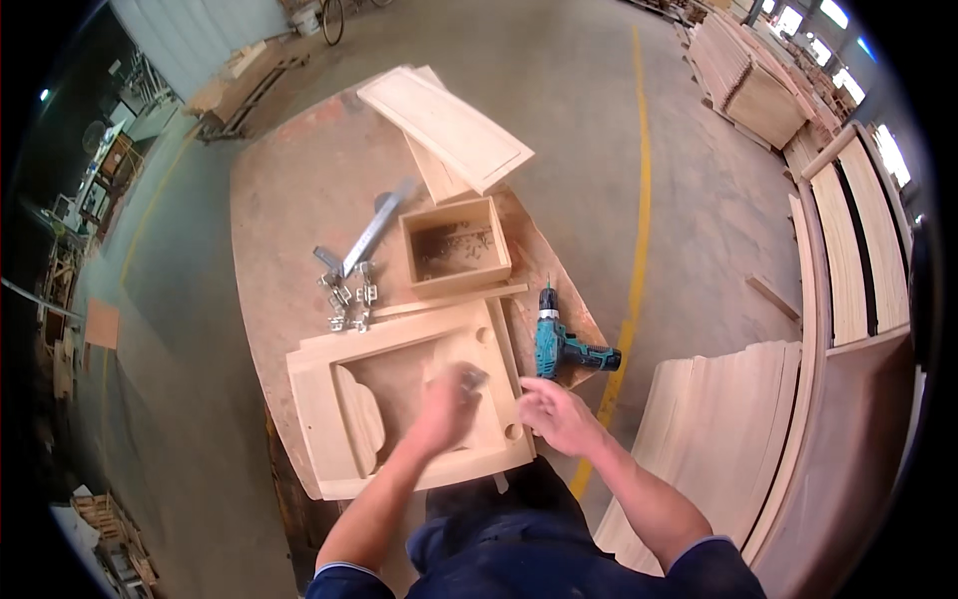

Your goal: The person attaches metal hinges to a wooden cabinet frame and door using an electric drill, then inserts drawers into the cabinet.

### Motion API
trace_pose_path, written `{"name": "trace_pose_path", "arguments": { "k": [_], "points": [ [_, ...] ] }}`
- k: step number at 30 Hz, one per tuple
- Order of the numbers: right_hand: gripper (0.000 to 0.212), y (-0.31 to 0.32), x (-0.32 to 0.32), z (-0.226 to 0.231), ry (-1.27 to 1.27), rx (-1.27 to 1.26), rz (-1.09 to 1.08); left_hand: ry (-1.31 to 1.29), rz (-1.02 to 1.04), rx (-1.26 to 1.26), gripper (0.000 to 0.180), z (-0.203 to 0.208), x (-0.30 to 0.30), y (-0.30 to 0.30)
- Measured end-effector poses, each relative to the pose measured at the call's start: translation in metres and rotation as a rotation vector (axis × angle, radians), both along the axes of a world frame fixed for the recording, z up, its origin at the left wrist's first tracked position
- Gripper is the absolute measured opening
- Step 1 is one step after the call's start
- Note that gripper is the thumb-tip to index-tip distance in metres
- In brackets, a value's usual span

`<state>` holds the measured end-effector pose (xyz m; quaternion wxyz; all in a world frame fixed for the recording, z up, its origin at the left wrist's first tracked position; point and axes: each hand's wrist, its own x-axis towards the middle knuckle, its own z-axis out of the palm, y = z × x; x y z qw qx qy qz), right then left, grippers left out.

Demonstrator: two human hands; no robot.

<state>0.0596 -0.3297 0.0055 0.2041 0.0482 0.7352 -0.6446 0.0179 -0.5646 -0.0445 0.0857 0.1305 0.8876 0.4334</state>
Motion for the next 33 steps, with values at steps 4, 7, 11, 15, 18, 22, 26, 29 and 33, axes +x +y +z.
{"name": "trace_pose_path", "arguments": {
  "k": [4,7,11,15,18,22,26,29,33],
  "points": [
    [0.037,-0.009,-0.042,-0.029,-0.026,0.034,0.098,0.148,-0.162,-0.207,0.052,0.006,0.009,0.042],
    [0.032,0.007,-0.059,-0.055,-0.194,0.034,0.096,0.186,-0.129,-0.114,0.058,-0.007,-0.011,0.048],
    [0.020,0.029,-0.087,-0.068,-0.487,-0.232,-0.191,0.130,0.045,0.006,0.063,-0.015,-0.043,0.040],
    [0.018,0.038,-0.113,-0.092,-0.420,-0.182,-0.182,-0.196,0.024,0.314,0.063,-0.054,-0.063,0.033],
    [0.020,0.033,-0.136,-0.112,-0.334,0.012,-0.147,-0.044,0.130,0.150,0.065,-0.063,-0.064,0.040],
    [0.022,0.029,-0.160,-0.121,-0.330,0.173,-0.056,0.217,0.027,-0.120,0.066,-0.081,-0.054,0.038],
    [0.026,0.030,-0.183,-0.097,-0.554,-0.053,-0.013,0.175,0.120,-0.034,0.057,-0.082,-0.060,0.046],
    [0.026,0.043,-0.192,-0.107,-0.851,-0.214,-0.003,0.147,0.197,0.096,0.039,-0.083,-0.071,0.047],
    [0.030,0.042,-0.190,-0.114,-0.907,-0.122,-0.072,-0.169,0.306,0.097,0.019,-0.073,-0.092,0.056]
  ]
}}
